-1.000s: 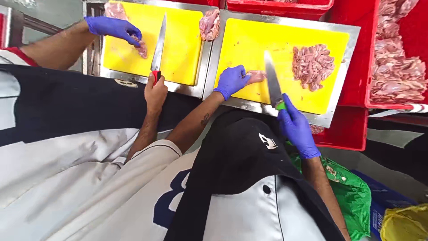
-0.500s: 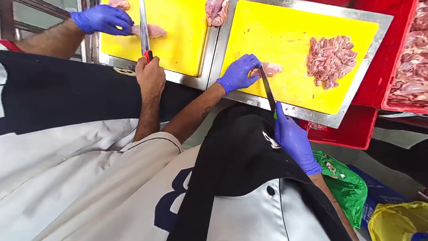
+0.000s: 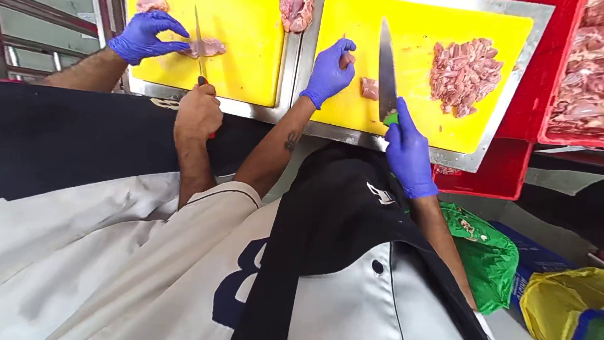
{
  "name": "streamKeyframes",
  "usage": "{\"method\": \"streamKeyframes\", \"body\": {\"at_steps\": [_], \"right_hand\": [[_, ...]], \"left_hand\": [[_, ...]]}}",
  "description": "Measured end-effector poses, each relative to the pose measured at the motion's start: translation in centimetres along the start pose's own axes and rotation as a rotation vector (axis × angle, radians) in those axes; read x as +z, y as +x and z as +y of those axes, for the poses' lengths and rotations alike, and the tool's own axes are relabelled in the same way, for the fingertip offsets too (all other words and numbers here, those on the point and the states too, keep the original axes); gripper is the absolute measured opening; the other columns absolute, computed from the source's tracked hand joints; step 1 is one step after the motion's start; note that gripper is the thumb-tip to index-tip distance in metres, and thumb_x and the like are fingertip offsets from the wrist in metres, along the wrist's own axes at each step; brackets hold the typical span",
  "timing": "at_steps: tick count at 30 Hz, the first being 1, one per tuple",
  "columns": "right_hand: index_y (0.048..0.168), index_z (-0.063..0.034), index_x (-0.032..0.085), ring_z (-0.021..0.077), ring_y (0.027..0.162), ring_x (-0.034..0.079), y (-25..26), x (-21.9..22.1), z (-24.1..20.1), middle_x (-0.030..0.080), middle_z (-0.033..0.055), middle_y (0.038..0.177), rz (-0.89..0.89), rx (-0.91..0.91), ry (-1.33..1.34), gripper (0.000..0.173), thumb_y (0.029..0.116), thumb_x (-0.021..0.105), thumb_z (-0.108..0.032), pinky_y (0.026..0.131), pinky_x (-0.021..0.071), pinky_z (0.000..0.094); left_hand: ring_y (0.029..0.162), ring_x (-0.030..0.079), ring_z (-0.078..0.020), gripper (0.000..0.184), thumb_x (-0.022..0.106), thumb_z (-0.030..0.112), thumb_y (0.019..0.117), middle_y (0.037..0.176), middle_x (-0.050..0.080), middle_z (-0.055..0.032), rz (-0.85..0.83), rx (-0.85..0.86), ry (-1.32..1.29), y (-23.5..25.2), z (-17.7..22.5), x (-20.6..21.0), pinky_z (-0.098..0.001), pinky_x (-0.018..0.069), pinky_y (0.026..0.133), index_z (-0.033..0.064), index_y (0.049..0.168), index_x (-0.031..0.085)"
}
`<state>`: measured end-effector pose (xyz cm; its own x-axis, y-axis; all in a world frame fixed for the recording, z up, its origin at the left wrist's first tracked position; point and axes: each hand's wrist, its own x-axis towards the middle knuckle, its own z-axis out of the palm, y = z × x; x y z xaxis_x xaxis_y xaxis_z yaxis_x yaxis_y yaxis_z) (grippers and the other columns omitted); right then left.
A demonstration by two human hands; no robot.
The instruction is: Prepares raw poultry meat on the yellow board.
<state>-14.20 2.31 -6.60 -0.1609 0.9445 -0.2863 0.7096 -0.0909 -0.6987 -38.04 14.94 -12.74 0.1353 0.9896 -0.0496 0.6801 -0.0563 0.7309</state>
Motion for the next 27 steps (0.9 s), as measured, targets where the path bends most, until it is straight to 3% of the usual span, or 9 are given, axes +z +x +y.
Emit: {"method": "streamKeyframes", "body": {"at_steps": [3,5,9,11,14,18,22,24,27], "right_hand": [[0.162,-0.0260,0.032,0.0155,0.055,0.058,-2.5,-1.3,1.2,0.066,0.0051,0.088,-0.018,0.134,0.134,0.053,0.1099,0.038,-0.027,0.051,0.0548,0.0390],[0.162,-0.0243,0.033,0.0159,0.060,0.059,-3.5,-1.4,1.5,0.066,0.0050,0.087,-0.050,0.135,0.065,0.052,0.1104,0.037,-0.029,0.057,0.0545,0.0395],[0.161,-0.0194,0.036,0.0258,0.074,0.067,-5.2,-1.8,0.5,0.071,0.0118,0.090,-0.101,0.041,-0.216,0.052,0.1098,0.036,-0.028,0.071,0.0559,0.0483],[0.160,-0.0179,0.039,0.0348,0.079,0.070,-6.0,-2.1,-0.1,0.072,0.0174,0.093,-0.119,0.020,-0.354,0.052,0.1085,0.036,-0.025,0.070,0.0554,0.0545],[0.161,-0.0208,0.036,0.0388,0.079,0.070,-6.6,-2.4,-0.5,0.070,0.0184,0.094,-0.165,0.041,-0.489,0.053,0.1081,0.035,-0.025,0.065,0.0543,0.0556],[0.164,-0.0245,0.028,0.0390,0.079,0.069,-2.0,0.1,-0.6,0.068,0.0184,0.092,-0.158,0.054,-0.429,0.055,0.1093,0.036,-0.024,0.066,0.0550,0.0574],[0.163,-0.0209,0.030,0.0374,0.070,0.067,3.5,2.7,-0.8,0.066,0.0178,0.085,-0.023,-0.023,-0.370,0.056,0.1081,0.041,-0.019,0.056,0.0530,0.0547],[0.162,-0.0202,0.030,0.0380,0.072,0.068,3.4,2.2,-0.7,0.067,0.0185,0.085,-0.043,-0.039,-0.355,0.055,0.1084,0.041,-0.019,0.058,0.0538,0.0556],[0.162,-0.0227,0.032,0.0356,0.077,0.069,2.2,0.6,-0.3,0.070,0.0176,0.091,-0.029,-0.064,-0.271,0.054,0.1093,0.042,-0.023,0.068,0.0560,0.0554]], "left_hand": [[0.118,0.065,-0.0240,0.031,0.064,0.017,0.0900,0.125,0.068,-0.0152,-0.181,0.208,-0.071,0.3,0.8,1.0,-0.0404,0.0541,0.102,0.0020,0.116,0.070],[0.118,0.064,-0.0288,0.028,0.065,0.024,0.0947,0.120,0.068,-0.0159,-0.286,0.263,0.036,-0.5,1.8,2.1,-0.0448,0.0516,0.104,0.0035,0.113,0.070],[0.107,0.068,-0.0282,0.021,0.064,0.017,0.0941,0.109,0.069,-0.0154,-0.134,0.182,0.050,-2.6,1.9,3.3,-0.0431,0.0553,0.095,0.0026,0.109,0.070],[0.109,0.067,-0.0273,0.022,0.064,0.016,0.0932,0.113,0.069,-0.0149,-0.083,0.178,0.049,-3.1,1.9,3.8,-0.0414,0.0554,0.096,0.0031,0.109,0.071],[0.114,0.067,-0.0283,0.024,0.061,0.018,0.0942,0.117,0.070,-0.0149,-0.111,0.197,0.095,-3.1,1.8,4.0,-0.0426,0.0537,0.099,0.0045,0.110,0.072],[0.113,0.067,-0.0285,0.022,0.061,0.018,0.0937,0.117,0.070,-0.0148,-0.092,0.226,0.133,-3.2,1.6,4.4,-0.0410,0.0544,0.097,0.0041,0.105,0.074],[0.115,0.066,-0.0288,0.027,0.070,0.026,0.0871,0.119,0.069,-0.0148,-0.115,0.274,0.152,-3.1,1.8,3.9,-0.0410,0.0535,0.099,0.0060,0.106,0.073],[0.113,0.066,-0.0302,0.028,0.072,0.023,0.0865,0.116,0.068,-0.0154,-0.140,0.233,0.181,-2.8,2.1,3.6,-0.0430,0.0540,0.098,0.0046,0.107,0.070],[0.102,0.071,-0.0272,0.031,0.071,0.014,0.0838,0.106,0.072,-0.0142,-0.004,0.036,0.069,-0.9,2.1,3.0,-0.0456,0.0580,0.091,0.0009,0.112,0.066]]}}
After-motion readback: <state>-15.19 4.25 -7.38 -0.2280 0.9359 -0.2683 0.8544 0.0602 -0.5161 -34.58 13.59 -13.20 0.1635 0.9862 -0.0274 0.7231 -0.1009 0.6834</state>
